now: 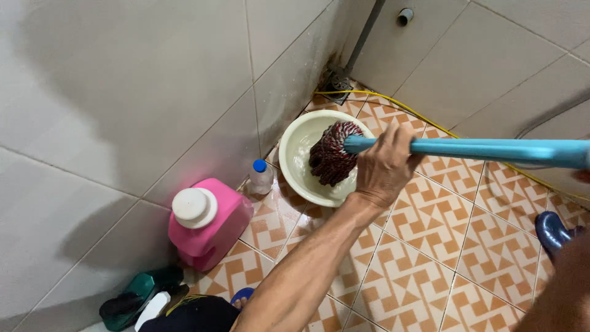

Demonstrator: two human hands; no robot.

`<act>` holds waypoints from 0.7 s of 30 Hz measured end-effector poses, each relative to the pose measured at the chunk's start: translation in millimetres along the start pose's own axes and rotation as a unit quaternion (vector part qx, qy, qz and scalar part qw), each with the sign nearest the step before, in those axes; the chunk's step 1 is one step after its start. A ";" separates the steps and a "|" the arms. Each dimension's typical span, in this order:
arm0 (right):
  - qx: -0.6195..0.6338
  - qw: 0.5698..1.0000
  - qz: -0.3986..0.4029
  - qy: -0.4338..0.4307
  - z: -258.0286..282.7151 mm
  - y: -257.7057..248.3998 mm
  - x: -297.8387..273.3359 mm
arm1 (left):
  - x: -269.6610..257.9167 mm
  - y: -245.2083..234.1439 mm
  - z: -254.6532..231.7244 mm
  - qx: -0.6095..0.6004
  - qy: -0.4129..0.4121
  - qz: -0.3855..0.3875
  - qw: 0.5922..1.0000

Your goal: Mopping the floor starting from a bathroom and moving into a hallway using a mop and bucket.

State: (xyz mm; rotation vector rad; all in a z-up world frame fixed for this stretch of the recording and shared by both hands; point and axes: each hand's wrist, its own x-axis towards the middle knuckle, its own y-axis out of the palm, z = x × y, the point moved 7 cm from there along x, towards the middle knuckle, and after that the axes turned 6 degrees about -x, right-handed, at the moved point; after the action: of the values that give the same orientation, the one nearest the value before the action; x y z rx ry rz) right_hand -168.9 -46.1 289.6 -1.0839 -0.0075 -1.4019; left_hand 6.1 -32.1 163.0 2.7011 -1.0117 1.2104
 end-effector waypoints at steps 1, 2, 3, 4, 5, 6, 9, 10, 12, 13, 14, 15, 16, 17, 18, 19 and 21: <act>-0.002 1.000 0.000 -0.001 -1.0 4.9 1.5 | -1.8 -1.6 7.5 0.000 -0.001 0.001 1.000; -0.005 1.000 0.001 -0.002 -0.5 11.7 1.0 | -3.6 -0.4 18.2 0.011 -0.023 0.021 0.999; -0.008 1.000 0.001 -0.003 2.6 19.9 -2.0 | -5.5 1.0 29.1 0.022 -0.045 0.040 0.998; -0.009 1.000 0.001 -0.003 4.5 35.2 -3.5 | -10.2 2.6 40.4 0.021 -0.045 0.041 0.998; 0.099 0.995 -0.013 -0.001 6.1 49.3 -4.7 | -15.9 7.7 57.1 0.034 -0.080 0.074 0.993; 0.204 0.979 -0.026 0.002 7.3 63.9 -6.1 | -22.1 12.4 74.1 0.047 -0.113 0.107 0.987; 0.185 0.982 0.012 0.023 18.5 93.8 -7.5 | -42.3 27.2 118.0 0.050 -0.188 0.175 0.965; 0.185 0.982 0.014 0.023 20.3 97.8 -7.3 | -42.8 23.8 120.1 0.050 -0.190 0.174 0.965; 0.219 0.975 0.030 0.038 22.6 105.2 -7.9 | -44.5 17.6 120.8 0.052 -0.186 0.186 0.963; 0.219 0.975 0.027 0.039 20.8 107.9 -8.2 | -44.9 20.2 125.2 0.052 -0.185 0.188 0.963; 0.230 0.971 0.030 0.057 17.0 110.9 -9.0 | -48.5 24.8 133.0 0.058 -0.215 0.212 0.952; 0.244 0.967 0.030 0.073 14.2 112.8 -8.0 | -48.8 29.4 139.7 0.064 -0.242 0.234 0.940; 0.245 0.967 0.025 0.071 17.9 108.0 -3.7 | -42.8 32.1 140.2 0.064 -0.237 0.233 0.941; 0.224 0.970 0.026 0.095 17.8 103.3 -5.0 | -45.0 34.1 138.6 0.057 -0.230 0.238 0.942; 0.202 0.972 0.028 0.119 18.1 98.6 -7.0 | -47.6 35.7 137.0 0.050 -0.224 0.242 0.943; 0.204 0.972 0.025 0.117 20.6 92.4 -5.5 | -44.0 33.3 130.9 0.051 -0.221 0.241 0.944; 0.076 0.981 0.007 0.180 16.4 75.5 -7.4 | -36.8 29.0 110.0 0.032 -0.164 0.239 0.956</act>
State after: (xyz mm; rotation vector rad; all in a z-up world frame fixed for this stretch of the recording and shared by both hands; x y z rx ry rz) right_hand -102.5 -45.6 249.4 -0.6925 0.1524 -1.5411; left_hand 44.6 -63.5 54.2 2.8645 -1.7802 0.8469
